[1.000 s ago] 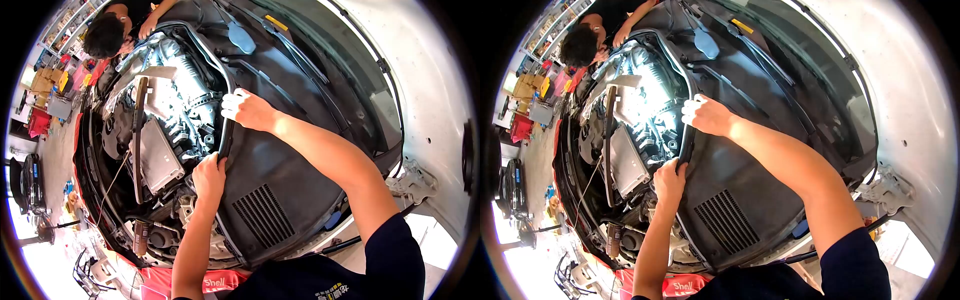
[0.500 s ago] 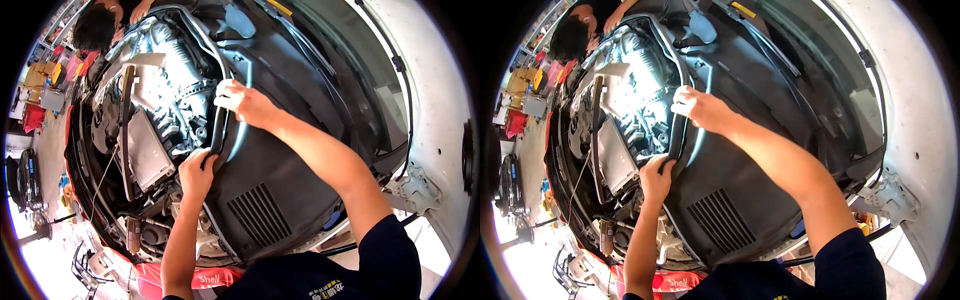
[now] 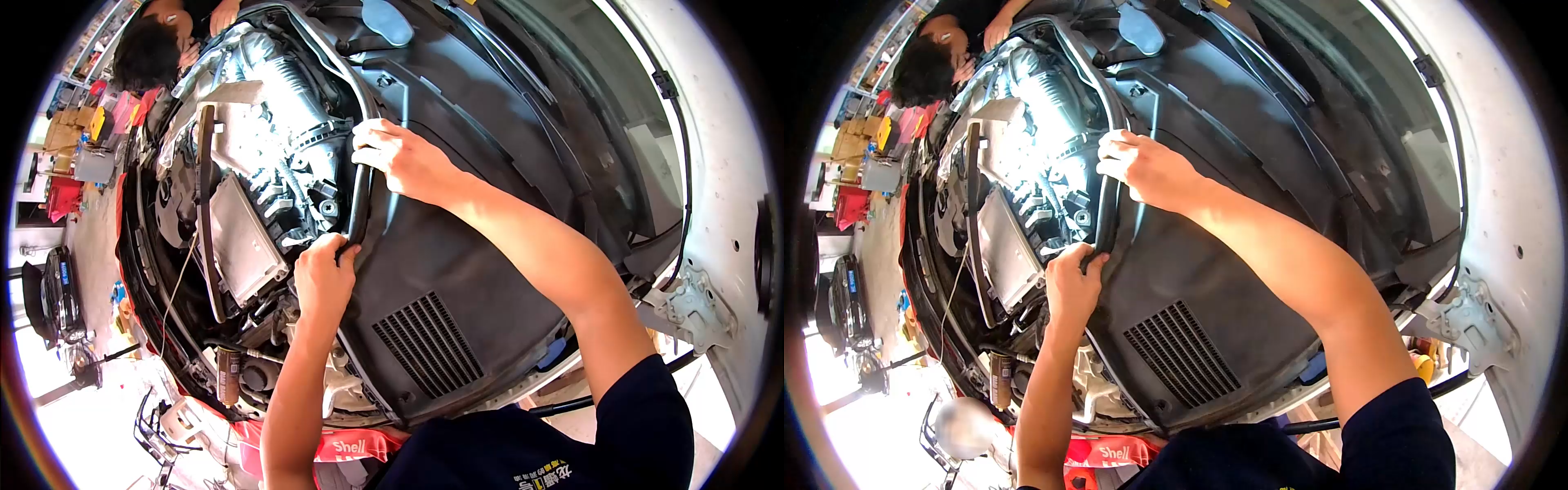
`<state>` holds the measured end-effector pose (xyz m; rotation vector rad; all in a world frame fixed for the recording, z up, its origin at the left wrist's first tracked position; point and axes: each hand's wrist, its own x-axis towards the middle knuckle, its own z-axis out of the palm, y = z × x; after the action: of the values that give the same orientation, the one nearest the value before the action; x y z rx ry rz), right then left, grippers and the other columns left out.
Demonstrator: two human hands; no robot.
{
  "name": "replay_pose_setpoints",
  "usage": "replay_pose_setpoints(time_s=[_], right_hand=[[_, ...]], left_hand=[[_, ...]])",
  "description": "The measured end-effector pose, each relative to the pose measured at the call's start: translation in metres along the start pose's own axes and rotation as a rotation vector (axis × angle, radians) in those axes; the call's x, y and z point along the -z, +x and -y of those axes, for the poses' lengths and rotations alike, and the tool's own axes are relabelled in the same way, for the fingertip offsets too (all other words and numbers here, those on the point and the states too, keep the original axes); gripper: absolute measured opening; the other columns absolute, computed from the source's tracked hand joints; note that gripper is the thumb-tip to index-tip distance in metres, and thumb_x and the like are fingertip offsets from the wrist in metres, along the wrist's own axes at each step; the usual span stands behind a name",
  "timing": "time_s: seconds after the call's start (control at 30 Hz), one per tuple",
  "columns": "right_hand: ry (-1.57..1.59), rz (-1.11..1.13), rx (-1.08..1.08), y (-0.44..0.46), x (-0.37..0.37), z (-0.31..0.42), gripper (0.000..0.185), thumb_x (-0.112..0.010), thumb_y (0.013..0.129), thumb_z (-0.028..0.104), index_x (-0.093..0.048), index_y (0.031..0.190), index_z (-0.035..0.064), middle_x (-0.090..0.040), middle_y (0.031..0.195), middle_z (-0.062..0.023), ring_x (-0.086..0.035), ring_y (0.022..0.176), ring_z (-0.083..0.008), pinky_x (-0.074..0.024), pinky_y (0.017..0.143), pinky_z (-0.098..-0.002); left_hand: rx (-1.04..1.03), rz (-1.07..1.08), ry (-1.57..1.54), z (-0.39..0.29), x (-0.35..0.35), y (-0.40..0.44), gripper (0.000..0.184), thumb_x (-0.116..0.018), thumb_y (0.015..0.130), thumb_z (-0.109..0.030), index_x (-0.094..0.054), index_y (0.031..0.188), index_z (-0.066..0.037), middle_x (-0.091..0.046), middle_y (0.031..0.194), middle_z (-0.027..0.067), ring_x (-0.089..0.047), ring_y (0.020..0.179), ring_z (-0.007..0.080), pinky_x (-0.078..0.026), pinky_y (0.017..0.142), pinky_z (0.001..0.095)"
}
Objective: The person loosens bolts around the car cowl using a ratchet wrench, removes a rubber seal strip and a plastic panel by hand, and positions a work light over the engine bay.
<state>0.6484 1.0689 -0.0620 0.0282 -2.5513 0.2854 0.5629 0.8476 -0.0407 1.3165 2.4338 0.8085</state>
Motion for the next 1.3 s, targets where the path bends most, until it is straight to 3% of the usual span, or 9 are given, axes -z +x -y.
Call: replay_pose_setpoints(time_s=[0.2,0.47,0.57,0.67,0.7,0.9,1.13,1.17,1.3], right_hand=[[0.051,-0.021,-0.063,-0.002,0.003,0.001,0.038,-0.067,0.065,-0.006,-0.069,0.102,0.0016,-0.064,0.115,-0.0096,-0.053,0.122,-0.0257,-0.0450,0.103,-0.0353],[0.093,0.067,-0.008,-0.003,0.002,0.008,0.035,-0.061,0.072,-0.006,-0.068,0.105,0.0018,-0.062,0.117,-0.0122,-0.051,0.127,-0.0297,-0.0391,0.110,-0.0399],[0.053,0.217,-0.021,-0.006,0.010,0.020,0.033,-0.068,0.078,0.006,-0.068,0.112,0.0076,-0.061,0.121,-0.0062,-0.045,0.134,-0.0265,-0.0258,0.115,-0.0614],[0.114,0.300,0.056,-0.005,0.011,0.026,0.035,-0.073,0.080,0.017,-0.067,0.114,0.0093,-0.060,0.121,-0.0035,-0.043,0.135,-0.0242,-0.0231,0.114,-0.0660],[0.081,0.290,0.131,-0.002,0.011,0.029,0.036,-0.076,0.079,0.025,-0.066,0.110,0.0096,-0.061,0.114,-0.0025,-0.047,0.131,-0.0226,-0.0237,0.115,-0.0645],[-0.026,0.444,0.181,0.011,0.004,0.033,0.020,-0.071,0.076,0.009,-0.067,0.095,0.0121,-0.064,0.092,-0.0037,-0.060,0.109,-0.0215,-0.0314,0.115,-0.0547],[-0.004,0.494,0.434,0.012,0.002,0.025,0.020,-0.072,0.072,0.011,-0.066,0.091,0.0142,-0.065,0.089,-0.0004,-0.067,0.097,-0.0196,-0.0357,0.110,-0.0458],[0.102,0.407,0.433,0.008,-0.003,0.021,0.013,-0.067,0.069,0.005,-0.061,0.079,0.0108,-0.061,0.081,-0.0016,-0.064,0.089,-0.0199,-0.0394,0.107,-0.0455],[0.254,0.321,0.389,0.006,-0.013,0.014,0.012,-0.072,0.072,0.012,-0.067,0.082,0.0099,-0.065,0.081,-0.0040,-0.065,0.091,-0.0223,-0.0397,0.102,-0.0411]], left_hand=[[0.022,0.045,0.139,-0.007,0.000,0.003,0.019,-0.069,0.084,-0.018,-0.070,0.093,-0.002,-0.067,0.084,0.0205,-0.065,0.079,0.0410,-0.051,0.071,0.0458],[-0.046,0.037,0.204,-0.002,-0.007,-0.002,0.020,-0.069,0.085,-0.018,-0.059,0.080,-0.001,-0.065,0.083,0.0175,-0.064,0.076,0.0416,-0.050,0.067,0.0490],[-0.084,0.011,0.068,0.011,-0.007,-0.001,0.020,-0.071,0.084,-0.018,-0.066,0.087,0.001,-0.066,0.081,0.0207,-0.064,0.078,0.0427,-0.050,0.069,0.0463],[-0.023,0.218,-0.122,0.017,0.014,0.007,0.022,-0.071,0.083,-0.015,-0.071,0.099,0.000,-0.065,0.079,0.0254,-0.066,0.076,0.0414,-0.050,0.070,0.0425],[-0.035,0.288,-0.129,0.019,0.018,0.009,0.022,-0.070,0.083,-0.014,-0.071,0.100,0.000,-0.065,0.079,0.0256,-0.066,0.076,0.0411,-0.050,0.070,0.0427],[-0.118,0.410,0.030,0.019,0.018,0.022,0.016,-0.069,0.084,-0.013,-0.069,0.089,0.002,-0.063,0.075,0.0252,-0.063,0.075,0.0425,-0.049,0.069,0.0473],[-0.229,0.207,0.289,0.025,-0.011,-0.003,0.012,-0.064,0.086,-0.007,-0.062,0.098,-0.002,-0.066,0.083,0.0163,-0.065,0.073,0.0368,-0.052,0.064,0.0450],[-0.218,0.219,0.316,0.024,-0.012,-0.003,0.012,-0.063,0.087,-0.006,-0.062,0.099,-0.003,-0.066,0.082,0.0157,-0.066,0.073,0.0363,-0.053,0.064,0.0447],[-0.313,0.130,0.127,0.029,-0.011,-0.001,0.009,-0.061,0.087,-0.005,-0.062,0.096,-0.003,-0.066,0.083,0.0135,-0.066,0.074,0.0345,-0.053,0.066,0.0426]])
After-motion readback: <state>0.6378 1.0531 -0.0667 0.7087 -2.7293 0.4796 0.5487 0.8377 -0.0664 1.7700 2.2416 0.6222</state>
